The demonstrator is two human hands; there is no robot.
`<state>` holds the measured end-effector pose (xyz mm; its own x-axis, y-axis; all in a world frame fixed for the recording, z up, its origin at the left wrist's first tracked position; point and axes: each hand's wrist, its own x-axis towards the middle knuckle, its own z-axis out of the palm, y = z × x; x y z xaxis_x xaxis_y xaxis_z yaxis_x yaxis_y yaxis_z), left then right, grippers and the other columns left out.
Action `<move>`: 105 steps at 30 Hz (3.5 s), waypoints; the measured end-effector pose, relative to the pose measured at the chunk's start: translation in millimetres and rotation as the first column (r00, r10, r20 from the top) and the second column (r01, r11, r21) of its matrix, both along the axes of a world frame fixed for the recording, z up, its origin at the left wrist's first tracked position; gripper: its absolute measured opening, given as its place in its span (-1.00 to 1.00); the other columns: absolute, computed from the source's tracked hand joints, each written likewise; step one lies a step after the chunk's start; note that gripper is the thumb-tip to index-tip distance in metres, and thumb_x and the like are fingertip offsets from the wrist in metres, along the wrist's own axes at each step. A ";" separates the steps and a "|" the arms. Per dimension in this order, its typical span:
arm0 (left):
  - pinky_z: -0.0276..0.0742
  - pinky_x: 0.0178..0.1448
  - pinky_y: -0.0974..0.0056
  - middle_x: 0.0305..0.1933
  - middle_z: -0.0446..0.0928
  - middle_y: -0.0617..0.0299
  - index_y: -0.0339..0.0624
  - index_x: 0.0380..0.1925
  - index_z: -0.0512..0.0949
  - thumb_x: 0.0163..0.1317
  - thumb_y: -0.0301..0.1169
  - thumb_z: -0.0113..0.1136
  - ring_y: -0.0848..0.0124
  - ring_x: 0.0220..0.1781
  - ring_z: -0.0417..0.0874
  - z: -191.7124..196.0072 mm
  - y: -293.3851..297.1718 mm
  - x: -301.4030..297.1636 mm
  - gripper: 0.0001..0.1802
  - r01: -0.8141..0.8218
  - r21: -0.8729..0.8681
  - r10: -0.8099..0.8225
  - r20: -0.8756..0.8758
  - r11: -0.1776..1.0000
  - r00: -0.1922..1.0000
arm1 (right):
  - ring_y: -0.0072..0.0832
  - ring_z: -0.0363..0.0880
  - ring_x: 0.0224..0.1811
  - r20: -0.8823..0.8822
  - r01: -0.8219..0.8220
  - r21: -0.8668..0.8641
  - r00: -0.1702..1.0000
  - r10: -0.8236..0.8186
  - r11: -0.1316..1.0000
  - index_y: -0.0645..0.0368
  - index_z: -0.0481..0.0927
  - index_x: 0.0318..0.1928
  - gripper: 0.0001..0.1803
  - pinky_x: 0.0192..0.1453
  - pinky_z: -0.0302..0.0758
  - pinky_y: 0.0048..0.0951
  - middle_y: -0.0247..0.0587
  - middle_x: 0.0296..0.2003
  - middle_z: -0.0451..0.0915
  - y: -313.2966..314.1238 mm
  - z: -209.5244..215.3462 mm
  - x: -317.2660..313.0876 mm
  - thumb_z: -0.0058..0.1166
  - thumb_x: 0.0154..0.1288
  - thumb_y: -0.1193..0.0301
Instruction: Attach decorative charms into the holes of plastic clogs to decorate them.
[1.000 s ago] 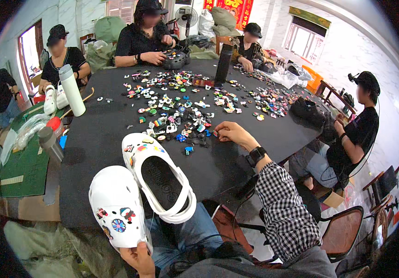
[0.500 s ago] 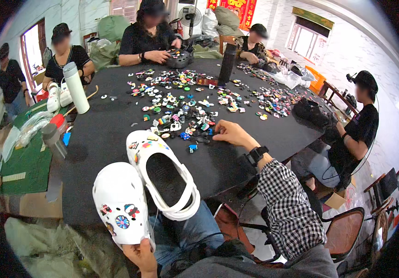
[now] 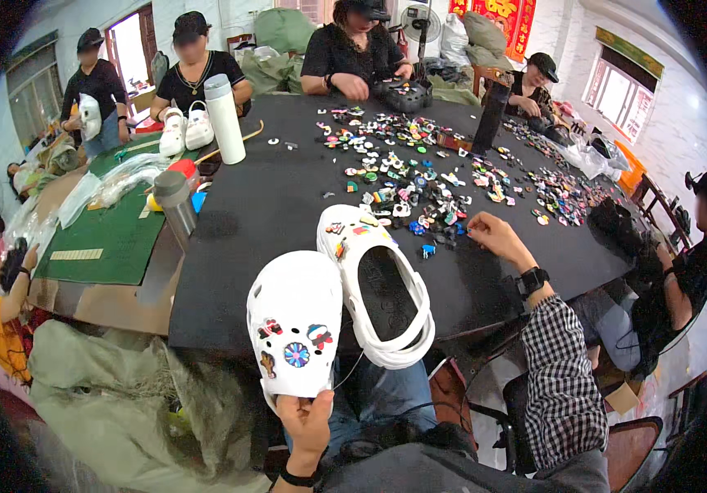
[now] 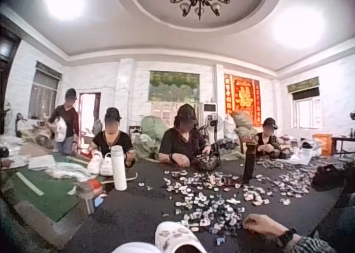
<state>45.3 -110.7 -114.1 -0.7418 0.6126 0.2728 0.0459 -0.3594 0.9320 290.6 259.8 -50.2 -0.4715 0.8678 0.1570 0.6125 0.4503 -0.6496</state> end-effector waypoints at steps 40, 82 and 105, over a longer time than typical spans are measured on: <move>0.32 0.25 0.16 0.13 0.42 -0.01 -0.45 0.19 0.26 0.29 -0.37 -0.07 0.21 0.15 0.46 21.2 -3.1 -21.5 -0.48 -0.076 0.197 0.053 0.120 0.977 0.991 | -0.13 0.49 0.00 -0.116 -0.645 0.420 0.659 0.743 0.638 0.23 0.47 -0.13 -0.68 0.08 0.45 -0.26 -0.05 -0.08 0.47 -251.2 83.4 -134.5 0.18 0.05 0.56; 0.50 -0.10 0.22 -0.28 0.62 0.06 -0.35 -0.28 0.58 -0.01 -0.50 0.20 0.22 -0.23 0.65 15.8 -4.6 -24.9 -0.75 -0.064 -0.061 0.033 -0.420 0.996 0.907 | -0.18 0.60 -0.27 -0.258 -0.472 0.185 0.823 0.506 0.862 0.26 0.49 -0.23 -0.79 -0.20 0.53 -0.33 -0.10 -0.30 0.54 -276.9 44.6 -156.9 0.22 0.12 0.55; 0.46 -0.26 0.28 -0.38 0.57 0.09 -0.34 -0.28 0.56 -0.04 -0.56 0.16 0.27 -0.40 0.59 9.6 -0.1 -20.4 -0.75 -0.062 0.034 0.070 -0.314 0.997 0.947 | -0.26 0.62 -0.38 -0.065 -0.538 0.267 0.818 0.572 0.800 0.29 0.54 -0.29 -0.80 -0.33 0.54 -0.38 -0.13 -0.38 0.58 -271.7 56.1 -159.4 0.27 0.08 0.52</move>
<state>24.9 -110.8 -104.5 -0.6545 0.5557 0.5127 0.3600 -0.3673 0.8576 131.2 -11.9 5.9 -0.8200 0.3956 0.4136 0.1258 0.8296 -0.5441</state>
